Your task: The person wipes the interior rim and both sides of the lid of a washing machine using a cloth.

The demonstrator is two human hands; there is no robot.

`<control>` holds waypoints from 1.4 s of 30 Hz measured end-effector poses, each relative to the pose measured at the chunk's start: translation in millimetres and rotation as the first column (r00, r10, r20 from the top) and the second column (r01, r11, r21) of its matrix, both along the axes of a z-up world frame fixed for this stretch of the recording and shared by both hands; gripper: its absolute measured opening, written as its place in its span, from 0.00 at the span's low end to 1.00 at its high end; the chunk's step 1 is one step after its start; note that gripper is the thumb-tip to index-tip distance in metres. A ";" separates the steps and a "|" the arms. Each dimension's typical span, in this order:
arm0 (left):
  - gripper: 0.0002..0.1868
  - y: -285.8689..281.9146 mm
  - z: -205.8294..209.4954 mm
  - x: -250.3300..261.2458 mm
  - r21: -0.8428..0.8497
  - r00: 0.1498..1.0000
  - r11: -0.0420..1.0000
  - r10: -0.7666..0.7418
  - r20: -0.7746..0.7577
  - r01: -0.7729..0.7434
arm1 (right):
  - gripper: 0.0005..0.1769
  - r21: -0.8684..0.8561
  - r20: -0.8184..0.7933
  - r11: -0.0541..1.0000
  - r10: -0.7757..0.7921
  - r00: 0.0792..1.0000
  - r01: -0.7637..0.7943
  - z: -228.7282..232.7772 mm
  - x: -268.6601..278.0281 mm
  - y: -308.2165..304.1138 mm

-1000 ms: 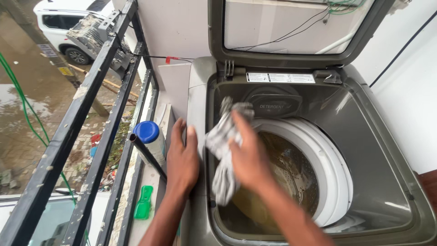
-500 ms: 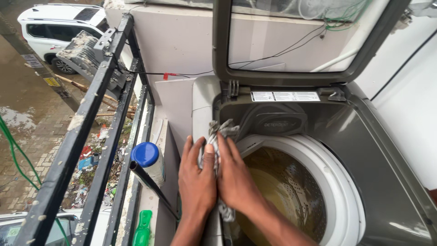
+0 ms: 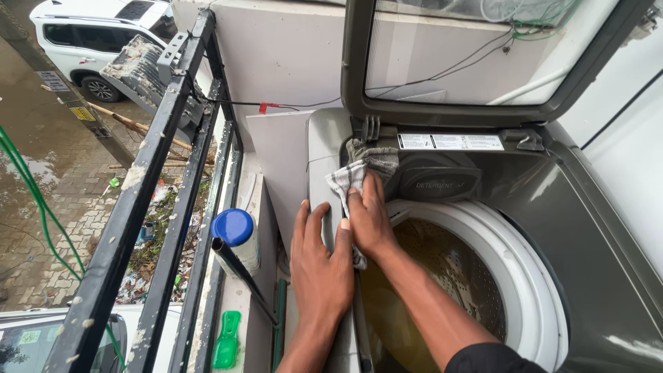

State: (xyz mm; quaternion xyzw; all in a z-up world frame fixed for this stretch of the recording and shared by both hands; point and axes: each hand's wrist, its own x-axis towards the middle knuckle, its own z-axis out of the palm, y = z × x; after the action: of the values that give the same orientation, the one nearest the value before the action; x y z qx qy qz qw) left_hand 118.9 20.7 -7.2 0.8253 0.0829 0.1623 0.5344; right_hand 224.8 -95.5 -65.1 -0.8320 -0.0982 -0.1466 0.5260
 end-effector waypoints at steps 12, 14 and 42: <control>0.26 1.0 -2.0 1.6 0.048 1.000 0.999 -0.006 -0.012 0.006 | 0.18 -0.400 -0.458 0.908 -0.315 0.832 0.124 17.1 -49.3 -17.4; 0.26 0.6 -4.5 -0.4 0.058 1.000 0.998 -0.011 -0.002 0.011 | 0.18 -0.290 -0.560 0.957 -0.179 0.809 0.012 22.7 -60.9 -31.9; 0.18 -2.0 3.9 2.1 0.082 0.999 0.996 0.039 0.017 -0.040 | 0.27 -0.356 -0.020 0.927 0.122 0.992 -0.121 -29.2 -38.4 -18.2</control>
State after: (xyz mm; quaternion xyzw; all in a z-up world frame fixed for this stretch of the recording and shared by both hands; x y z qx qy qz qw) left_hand 121.1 18.8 -3.2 0.8435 0.0883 0.1827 0.4973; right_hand 186.4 -113.7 -94.3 -0.9056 -0.1751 -0.0947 0.3745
